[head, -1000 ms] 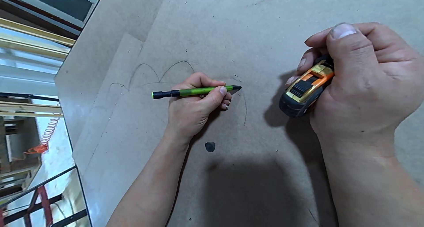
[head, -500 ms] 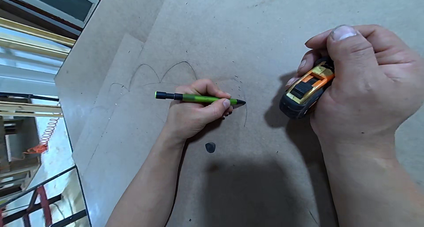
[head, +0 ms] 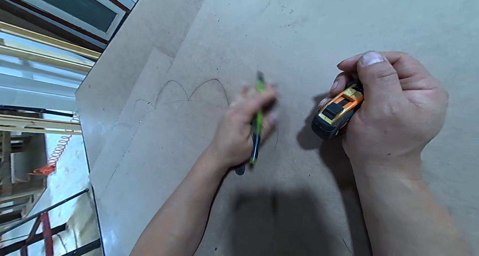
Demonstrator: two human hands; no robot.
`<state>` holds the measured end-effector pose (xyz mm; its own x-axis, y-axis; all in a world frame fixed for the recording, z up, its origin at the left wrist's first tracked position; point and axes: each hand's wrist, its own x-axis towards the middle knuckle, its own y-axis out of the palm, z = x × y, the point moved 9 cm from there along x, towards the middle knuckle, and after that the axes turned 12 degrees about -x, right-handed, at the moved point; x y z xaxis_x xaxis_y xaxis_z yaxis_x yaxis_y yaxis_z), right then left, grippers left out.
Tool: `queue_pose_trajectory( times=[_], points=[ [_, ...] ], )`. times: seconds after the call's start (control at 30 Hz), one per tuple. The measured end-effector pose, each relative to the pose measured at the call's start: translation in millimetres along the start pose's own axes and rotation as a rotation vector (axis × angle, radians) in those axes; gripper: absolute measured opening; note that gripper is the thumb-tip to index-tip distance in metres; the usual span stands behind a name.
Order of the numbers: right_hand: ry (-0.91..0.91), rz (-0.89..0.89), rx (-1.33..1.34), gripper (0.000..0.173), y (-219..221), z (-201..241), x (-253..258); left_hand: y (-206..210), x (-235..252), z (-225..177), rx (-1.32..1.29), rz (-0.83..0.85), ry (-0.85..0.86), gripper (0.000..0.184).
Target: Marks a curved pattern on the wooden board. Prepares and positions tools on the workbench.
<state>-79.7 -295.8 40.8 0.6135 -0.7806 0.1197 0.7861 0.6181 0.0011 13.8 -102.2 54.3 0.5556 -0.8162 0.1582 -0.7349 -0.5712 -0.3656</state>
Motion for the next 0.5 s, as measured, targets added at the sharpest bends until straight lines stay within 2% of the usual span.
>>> queue_pose_trajectory(
  times=[0.07,0.1,0.17,0.2,0.23,0.33,0.37,0.4,0.47,0.5],
  points=[
    [0.015,-0.036,0.045,0.026,-3.9,0.7,0.5,17.3,-5.5,-22.0,-0.314,0.160,0.006,0.034],
    [0.022,-0.058,0.071,0.027,-6.5,0.5,1.2,17.3,-6.6,-25.6,-0.395,0.166,0.006,0.034],
    [0.025,-0.089,0.109,0.028,-10.7,-1.1,1.3,8.0,-4.6,-20.0,-0.210,0.113,0.020,0.034],
    [0.025,-0.092,0.119,0.028,-11.0,-1.6,0.8,6.0,-5.5,-15.1,-0.083,0.132,-0.014,0.041],
    [0.022,-0.090,0.128,0.028,-10.1,-1.4,0.9,6.8,-10.6,-16.3,-0.068,0.170,-0.055,0.045],
    [0.020,-0.084,0.142,0.027,-8.0,-1.0,3.1,9.0,-47.4,-53.4,-0.532,0.156,-0.015,0.037],
    [0.030,-0.083,0.148,0.028,-8.3,-1.9,2.9,-0.4,-67.8,-57.8,-0.541,0.038,-0.018,0.036],
    [0.038,-0.080,0.156,0.028,-8.1,-2.6,2.4,-13.3,-94.3,-56.2,-0.440,-0.143,-0.020,0.033],
    [0.043,-0.075,0.150,0.027,-6.7,-2.3,3.0,-27.3,-165.4,-47.0,-0.090,-0.502,-0.070,0.029],
    [0.046,-0.064,0.127,0.027,-6.0,-1.9,3.0,-21.9,-204.9,-45.6,0.064,-0.590,-0.123,0.030]
  ],
)
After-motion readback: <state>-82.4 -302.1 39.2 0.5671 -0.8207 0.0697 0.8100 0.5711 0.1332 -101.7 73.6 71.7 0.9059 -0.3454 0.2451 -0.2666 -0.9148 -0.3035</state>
